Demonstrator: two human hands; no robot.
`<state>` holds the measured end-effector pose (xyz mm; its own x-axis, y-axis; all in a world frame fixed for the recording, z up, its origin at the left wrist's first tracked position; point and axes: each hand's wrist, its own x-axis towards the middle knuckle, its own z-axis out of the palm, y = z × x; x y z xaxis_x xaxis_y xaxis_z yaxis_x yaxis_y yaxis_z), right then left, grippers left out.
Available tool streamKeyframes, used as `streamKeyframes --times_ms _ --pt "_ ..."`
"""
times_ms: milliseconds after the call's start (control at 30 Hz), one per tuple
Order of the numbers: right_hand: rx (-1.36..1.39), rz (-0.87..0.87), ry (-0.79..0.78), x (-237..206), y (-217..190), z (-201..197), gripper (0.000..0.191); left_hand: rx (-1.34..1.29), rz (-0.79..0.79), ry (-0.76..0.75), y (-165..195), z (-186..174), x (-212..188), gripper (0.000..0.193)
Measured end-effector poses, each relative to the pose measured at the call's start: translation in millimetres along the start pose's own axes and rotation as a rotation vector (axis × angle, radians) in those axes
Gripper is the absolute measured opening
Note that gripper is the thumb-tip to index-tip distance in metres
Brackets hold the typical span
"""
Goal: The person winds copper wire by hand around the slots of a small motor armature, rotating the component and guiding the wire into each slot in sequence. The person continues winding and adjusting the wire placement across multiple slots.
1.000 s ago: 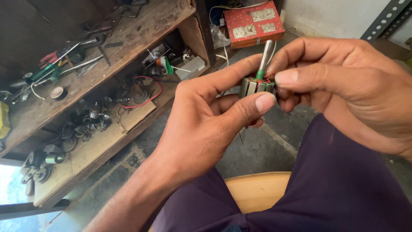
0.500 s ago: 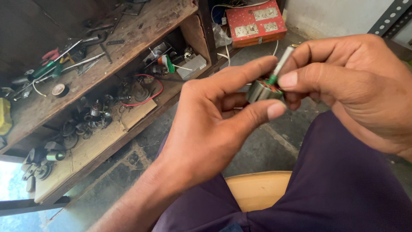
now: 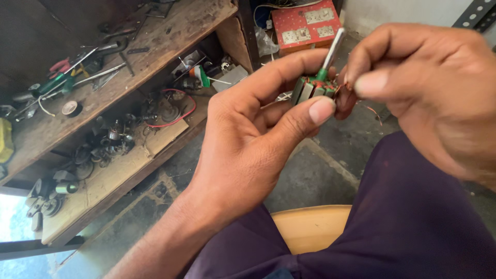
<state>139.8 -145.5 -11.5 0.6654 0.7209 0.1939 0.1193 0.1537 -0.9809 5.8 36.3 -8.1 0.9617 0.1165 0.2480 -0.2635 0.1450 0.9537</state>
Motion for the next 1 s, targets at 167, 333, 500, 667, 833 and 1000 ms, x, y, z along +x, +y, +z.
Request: streamKeyframes --times_ms 167,333,500,667,833,1000 --pt "0.066 -0.089 0.0 1 -5 6 0.021 0.017 0.089 0.025 -2 -4 2 0.045" --pt "-0.225 -0.184 0.037 -6 -7 15 0.017 0.04 0.069 0.066 0 -6 2 0.041" --pt "-0.357 -0.176 0.094 -6 -10 21 0.018 0.148 0.079 0.038 4 -3 1 0.042" --pt "-0.462 -0.086 0.08 -7 -11 20 0.021 0.111 0.047 0.043 7 0 1 0.044" --pt "-0.404 -0.069 0.059 -5 -11 17 0.021 0.051 0.025 0.04 8 0 1 0.044" --pt "-0.396 -0.027 0.003 -3 -9 10 0.02 0.048 -0.005 -0.009 5 -3 0 0.042"
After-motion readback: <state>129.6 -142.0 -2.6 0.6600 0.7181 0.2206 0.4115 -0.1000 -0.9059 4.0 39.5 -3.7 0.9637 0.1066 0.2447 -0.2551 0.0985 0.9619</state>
